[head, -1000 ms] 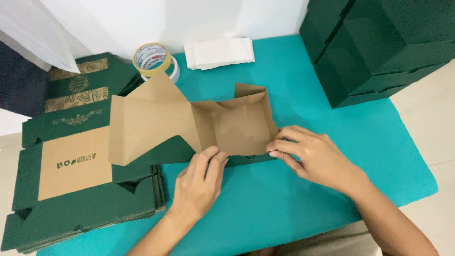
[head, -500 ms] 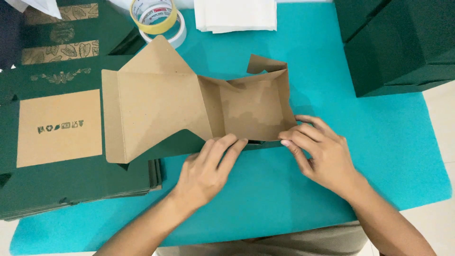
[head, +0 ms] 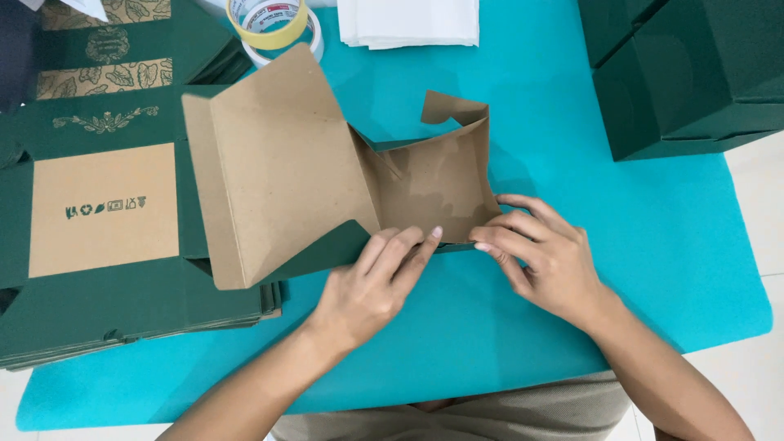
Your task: The person assembles a flat green cardboard box by folding its sides and flaps into shape. They then place a white tissue inside the box and close the lid, stacking the finished box with others.
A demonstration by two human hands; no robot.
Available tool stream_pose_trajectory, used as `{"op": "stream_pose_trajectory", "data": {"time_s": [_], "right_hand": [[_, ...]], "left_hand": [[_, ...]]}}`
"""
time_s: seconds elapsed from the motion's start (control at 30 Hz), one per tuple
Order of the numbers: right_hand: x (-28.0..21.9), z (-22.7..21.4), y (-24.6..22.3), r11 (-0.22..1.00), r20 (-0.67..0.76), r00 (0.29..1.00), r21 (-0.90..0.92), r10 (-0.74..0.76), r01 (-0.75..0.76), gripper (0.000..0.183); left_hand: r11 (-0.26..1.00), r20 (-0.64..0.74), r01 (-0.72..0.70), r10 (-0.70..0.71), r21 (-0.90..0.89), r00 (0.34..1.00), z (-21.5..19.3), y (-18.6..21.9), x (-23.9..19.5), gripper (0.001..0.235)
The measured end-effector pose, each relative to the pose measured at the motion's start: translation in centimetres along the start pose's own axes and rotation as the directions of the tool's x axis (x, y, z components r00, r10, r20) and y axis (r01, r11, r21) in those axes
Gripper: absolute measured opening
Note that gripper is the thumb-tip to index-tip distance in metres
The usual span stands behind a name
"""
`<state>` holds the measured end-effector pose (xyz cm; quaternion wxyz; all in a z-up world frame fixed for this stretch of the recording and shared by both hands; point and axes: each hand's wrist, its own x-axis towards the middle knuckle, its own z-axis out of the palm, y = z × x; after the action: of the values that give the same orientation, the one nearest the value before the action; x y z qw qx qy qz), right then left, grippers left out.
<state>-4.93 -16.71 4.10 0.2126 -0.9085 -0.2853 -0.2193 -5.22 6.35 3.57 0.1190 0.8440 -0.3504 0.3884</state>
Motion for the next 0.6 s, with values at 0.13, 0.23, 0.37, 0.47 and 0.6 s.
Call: {"op": "stream_pose_trajectory", "data": {"time_s": [0.13, 0.23, 0.37, 0.47, 0.6], "right_hand": [[-0.3, 0.3, 0.4, 1.0, -0.015, 1.0, -0.009, -0.003, 0.003, 0.013], [-0.4, 0.4, 0.7, 0.999, -0.033, 0.999, -0.024, -0.037, 0.036, 0.009], [-0.3, 0.2, 0.4, 0.991, -0.006, 1.0, -0.134, -0.013, 0.012, 0.009], [0.1, -0.6, 0.4, 0.984, 0.004, 0.999, -0.172, 0.051, -0.05, 0.01], [2.0, -0.7, 2.5, 0.97, -0.159, 0.963, 0.14, 0.22, -0.198, 0.035]], "left_hand": [[1.0, 0.006, -0.017, 0.017, 0.019, 1.0, 0.0, 0.1, -0.2, 0.014], [0.989, 0.039, -0.075, 0.071, 0.127, 0.997, 0.0, 0.5, -0.5, 0.02], [0.946, 0.039, -0.104, 0.097, 0.306, 0.995, -0.4, 1.2, -0.4, 0.023], [0.941, 0.041, -0.115, 0.107, 0.319, 0.993, -0.1, 1.2, -0.8, 0.024], [0.971, 0.028, -0.103, 0.099, 0.216, 0.995, 0.5, 0.6, -1.0, 0.018]]}}
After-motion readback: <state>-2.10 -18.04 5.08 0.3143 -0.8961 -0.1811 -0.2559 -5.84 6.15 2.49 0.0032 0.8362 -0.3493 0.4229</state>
